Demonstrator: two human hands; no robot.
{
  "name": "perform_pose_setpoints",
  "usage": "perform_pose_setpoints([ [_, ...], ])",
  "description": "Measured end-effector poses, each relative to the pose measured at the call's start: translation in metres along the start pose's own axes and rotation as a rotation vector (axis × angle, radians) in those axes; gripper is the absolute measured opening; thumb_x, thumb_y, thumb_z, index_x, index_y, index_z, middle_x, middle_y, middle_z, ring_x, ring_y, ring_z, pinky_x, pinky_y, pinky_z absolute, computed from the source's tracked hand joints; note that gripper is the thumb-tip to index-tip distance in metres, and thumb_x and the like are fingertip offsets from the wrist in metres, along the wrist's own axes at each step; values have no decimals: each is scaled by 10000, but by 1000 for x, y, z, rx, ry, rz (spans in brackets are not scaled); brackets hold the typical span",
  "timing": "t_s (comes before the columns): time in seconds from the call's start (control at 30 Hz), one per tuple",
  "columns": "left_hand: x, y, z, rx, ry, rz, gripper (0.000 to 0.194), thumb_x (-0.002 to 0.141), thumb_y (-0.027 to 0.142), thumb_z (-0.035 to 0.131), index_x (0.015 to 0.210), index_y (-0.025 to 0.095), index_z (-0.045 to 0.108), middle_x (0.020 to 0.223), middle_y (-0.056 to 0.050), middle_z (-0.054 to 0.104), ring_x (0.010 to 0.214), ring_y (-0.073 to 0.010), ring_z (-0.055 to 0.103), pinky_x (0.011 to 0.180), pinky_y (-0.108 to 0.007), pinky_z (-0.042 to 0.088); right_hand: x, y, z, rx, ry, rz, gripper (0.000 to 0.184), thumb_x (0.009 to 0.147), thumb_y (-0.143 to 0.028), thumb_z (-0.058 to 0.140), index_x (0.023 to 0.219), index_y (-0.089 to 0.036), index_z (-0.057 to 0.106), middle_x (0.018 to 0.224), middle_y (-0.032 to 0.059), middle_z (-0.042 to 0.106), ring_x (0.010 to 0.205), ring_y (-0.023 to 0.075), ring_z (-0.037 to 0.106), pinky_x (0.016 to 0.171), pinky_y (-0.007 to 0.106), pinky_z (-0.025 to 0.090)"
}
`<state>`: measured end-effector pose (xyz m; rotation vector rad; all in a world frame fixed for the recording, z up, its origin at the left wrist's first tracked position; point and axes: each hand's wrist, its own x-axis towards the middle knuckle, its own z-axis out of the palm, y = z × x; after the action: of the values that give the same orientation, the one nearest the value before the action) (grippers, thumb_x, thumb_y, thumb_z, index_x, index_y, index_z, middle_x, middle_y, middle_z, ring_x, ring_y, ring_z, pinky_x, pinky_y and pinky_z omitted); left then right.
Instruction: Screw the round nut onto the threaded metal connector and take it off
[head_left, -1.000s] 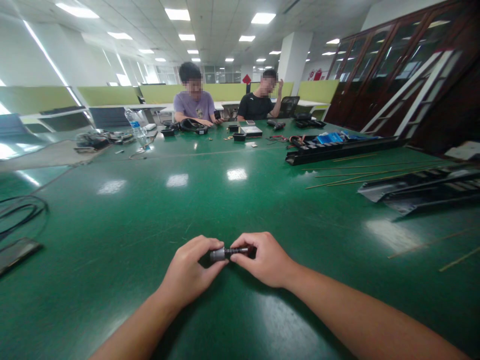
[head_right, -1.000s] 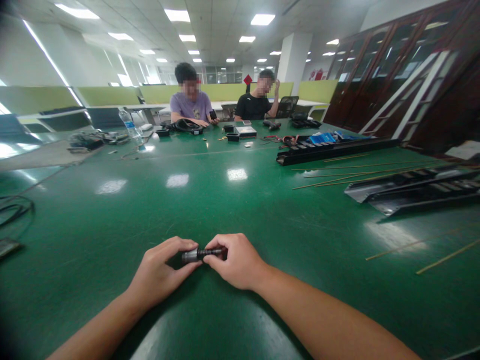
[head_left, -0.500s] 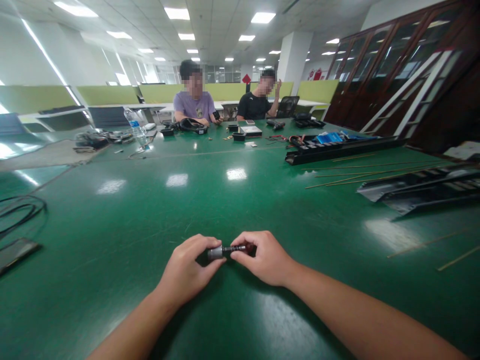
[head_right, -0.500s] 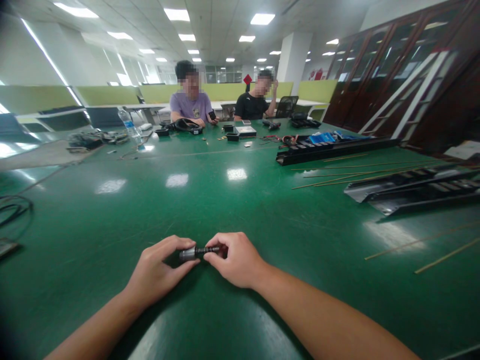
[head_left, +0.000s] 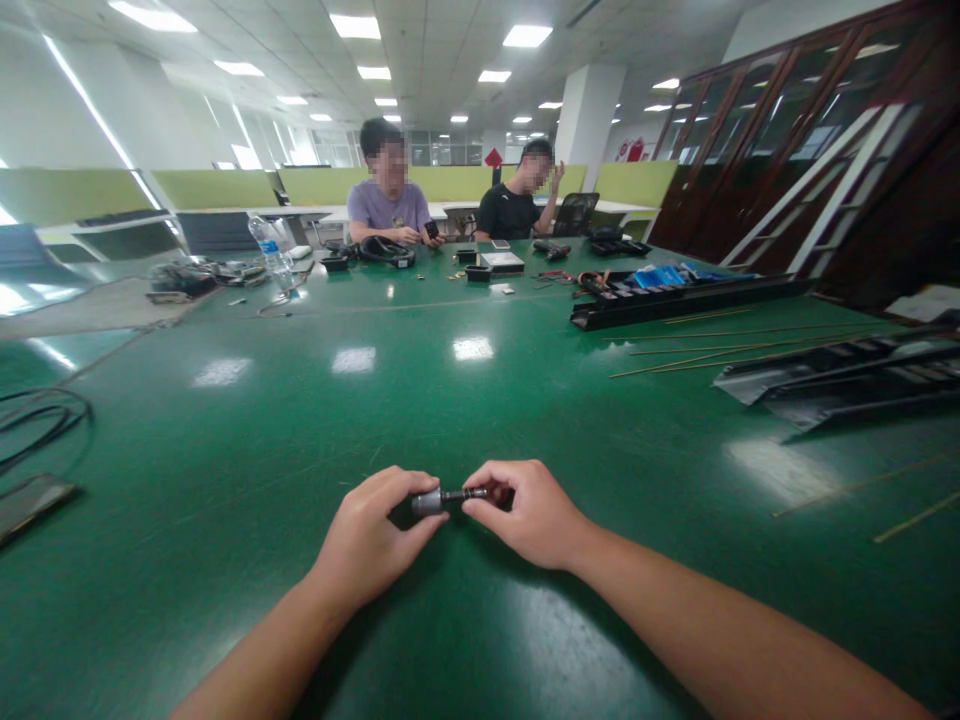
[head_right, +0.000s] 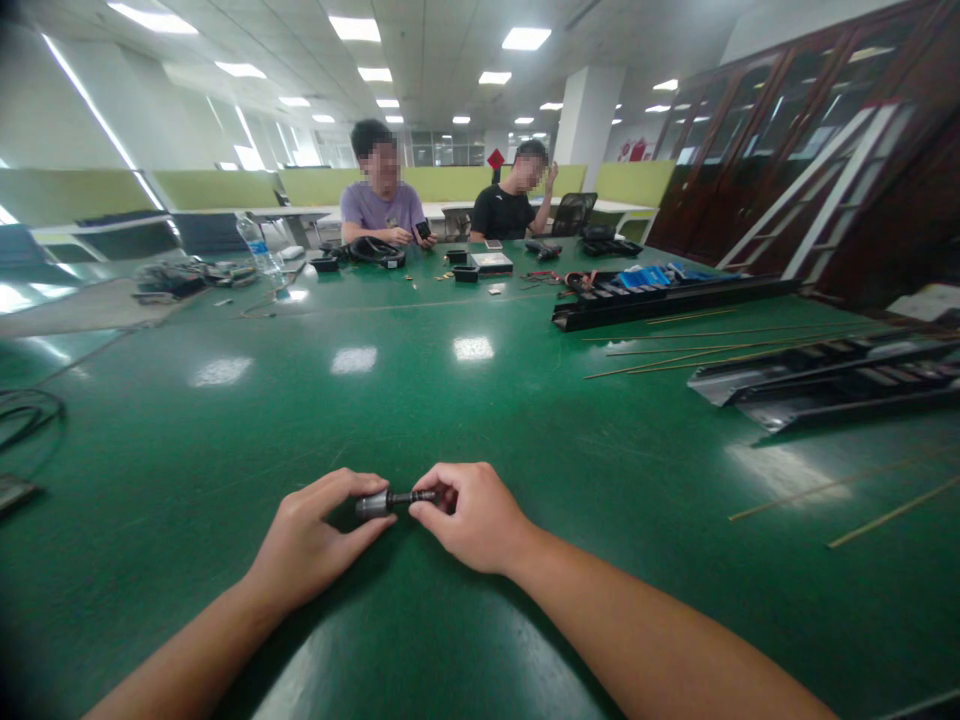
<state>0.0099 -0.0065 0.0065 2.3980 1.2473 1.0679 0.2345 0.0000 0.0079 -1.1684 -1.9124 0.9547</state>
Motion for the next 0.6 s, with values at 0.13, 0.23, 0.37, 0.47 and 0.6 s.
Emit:
perform_pose_setpoints([
  [0.13, 0, -1, -1, -4, 3, -5, 242, 803, 256, 745, 1025, 234, 651, 959, -9, 705, 872, -158, 674, 794, -280, 539, 1, 1, 0, 15, 1, 10, 123, 820, -239, 675, 905, -182, 743, 710, 7, 697, 611, 133, 585, 596, 242, 437],
  [0.23, 0, -2, -2, 2, -1, -10, 241, 802, 255, 745, 1023, 234, 652, 954, -9, 705, 864, -159, 675, 788, -281, 538, 1, 1, 0, 15, 0, 8, 123, 821, -240, 672, 904, -182, 743, 710, 7, 696, 609, 132, 585, 597, 241, 438],
  [0.37, 0, -1, -3, -1, -4, -15, 230, 809, 245, 734, 1023, 233, 652, 949, -9, 704, 860, -155, 675, 787, -277, 537, 1, 0, -2, 16, 5, 12, 123, 819, -233, 669, 901, -177, 742, 715, 11, 702, 614, 133, 597, 603, 240, 448],
  [0.47, 0, -1, -4, -5, -3, -21, 226, 808, 251, 732, 1020, 227, 655, 946, -15, 704, 854, -159, 675, 780, -277, 539, 1, -1, -2, 20, 5, 22, 122, 814, -228, 671, 898, -173, 741, 720, 15, 709, 614, 134, 607, 610, 242, 459],
  [0.6, 0, -2, -6, 4, -10, -36, 224, 813, 263, 727, 1023, 225, 660, 957, -27, 707, 867, -173, 678, 791, -291, 542, 1, -3, -3, 22, 10, 26, 122, 812, -218, 672, 900, -168, 740, 721, 17, 712, 619, 136, 613, 617, 245, 467],
])
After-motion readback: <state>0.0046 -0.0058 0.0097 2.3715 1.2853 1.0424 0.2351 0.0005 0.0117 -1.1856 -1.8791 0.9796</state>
